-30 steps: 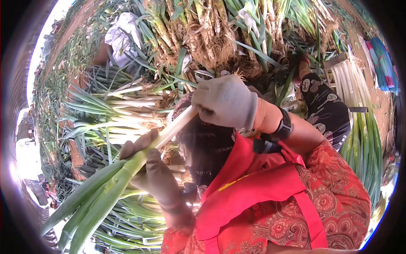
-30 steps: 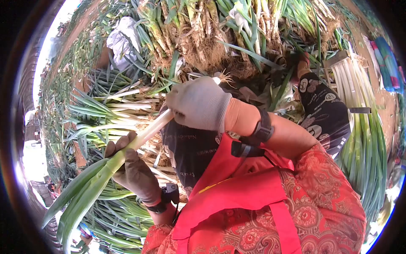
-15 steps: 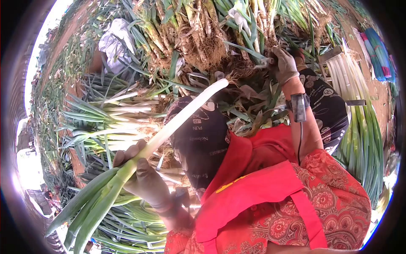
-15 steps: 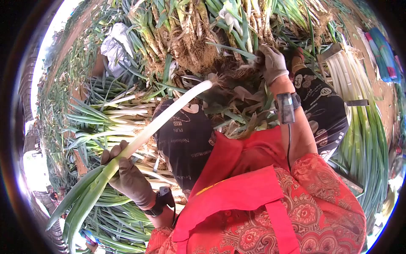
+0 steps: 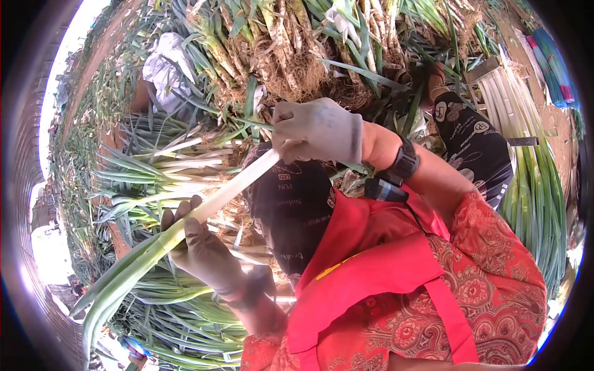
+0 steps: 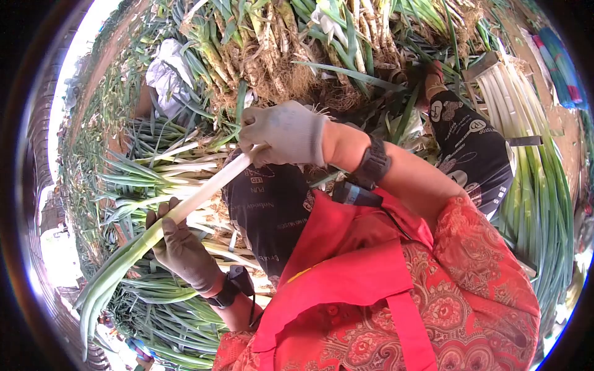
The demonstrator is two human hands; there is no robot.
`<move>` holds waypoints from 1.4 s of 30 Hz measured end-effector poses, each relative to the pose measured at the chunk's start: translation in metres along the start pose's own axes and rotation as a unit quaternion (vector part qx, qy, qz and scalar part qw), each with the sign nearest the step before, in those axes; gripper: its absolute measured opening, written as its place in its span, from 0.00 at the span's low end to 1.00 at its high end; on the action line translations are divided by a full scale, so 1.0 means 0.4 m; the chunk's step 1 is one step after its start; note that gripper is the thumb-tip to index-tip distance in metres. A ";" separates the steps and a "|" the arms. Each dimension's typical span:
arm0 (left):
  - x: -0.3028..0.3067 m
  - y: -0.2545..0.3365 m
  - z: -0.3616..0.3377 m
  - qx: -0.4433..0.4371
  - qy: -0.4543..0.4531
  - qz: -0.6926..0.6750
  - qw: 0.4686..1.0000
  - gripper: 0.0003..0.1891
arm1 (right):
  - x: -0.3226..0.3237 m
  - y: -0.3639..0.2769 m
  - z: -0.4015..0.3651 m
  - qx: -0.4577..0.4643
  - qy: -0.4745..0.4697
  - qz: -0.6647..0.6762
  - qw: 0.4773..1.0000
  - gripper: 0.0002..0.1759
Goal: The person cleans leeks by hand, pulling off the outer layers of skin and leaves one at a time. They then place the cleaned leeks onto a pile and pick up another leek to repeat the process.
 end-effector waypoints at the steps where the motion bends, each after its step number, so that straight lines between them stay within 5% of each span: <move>1: 0.003 -0.003 0.003 0.001 -0.001 -0.004 1.000 0.18 | -0.005 0.005 0.013 -0.018 -0.026 0.013 0.999 0.10; 10: 0.012 -0.027 0.019 0.034 0.012 -0.012 0.999 0.19 | -0.010 0.012 0.053 -0.036 -0.129 -0.010 0.991 0.07; 17: 0.021 -0.033 0.010 0.053 0.042 -0.013 0.998 0.21 | -0.008 -0.042 -0.048 0.107 0.036 -0.187 0.976 0.07; 20: 0.021 -0.022 0.001 0.070 0.057 -0.002 0.996 0.21 | 0.058 0.002 -0.106 0.036 0.155 -0.161 0.974 0.07; 22: 0.023 -0.020 -0.004 0.068 0.045 -0.005 0.997 0.21 | 0.134 0.058 -0.158 -0.061 0.331 -0.102 0.936 0.07; 24: 0.036 -0.026 -0.008 0.047 0.009 -0.015 0.999 0.20 | 0.172 0.081 -0.181 -0.189 0.363 -0.144 0.901 0.11; 29: 0.033 -0.026 -0.028 0.037 -0.066 -0.043 0.996 0.20 | 0.069 -0.048 -0.102 -0.043 0.233 -0.251 0.938 0.15; 32: 0.003 0.007 -0.045 0.061 0.003 -0.008 0.998 0.21 | -0.011 -0.097 -0.037 0.025 0.198 -0.340 0.919 0.21; 35: -0.008 0.034 -0.055 0.079 -0.005 0.017 0.997 0.23 | -0.077 -0.115 0.020 0.023 0.165 -0.334 0.928 0.26; 38: 0.019 0.043 -0.042 0.016 -0.095 0.100 0.990 0.22 | -0.099 -0.050 0.096 -0.137 0.034 -0.249 0.958 0.26; 42: -0.012 0.081 -0.054 -0.036 -0.089 0.085 0.992 0.19 | -0.076 0.042 0.150 -0.124 0.036 -0.319 0.939 0.22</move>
Point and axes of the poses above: each hand's wrist, its own z-axis towards the middle knuckle, its own x-axis out of the back of the hand, y = z × x, the point moved 5 cm from there along z, towards the middle knuckle, and after that the axes turned 6 degrees about z, right-handed, at the moved point
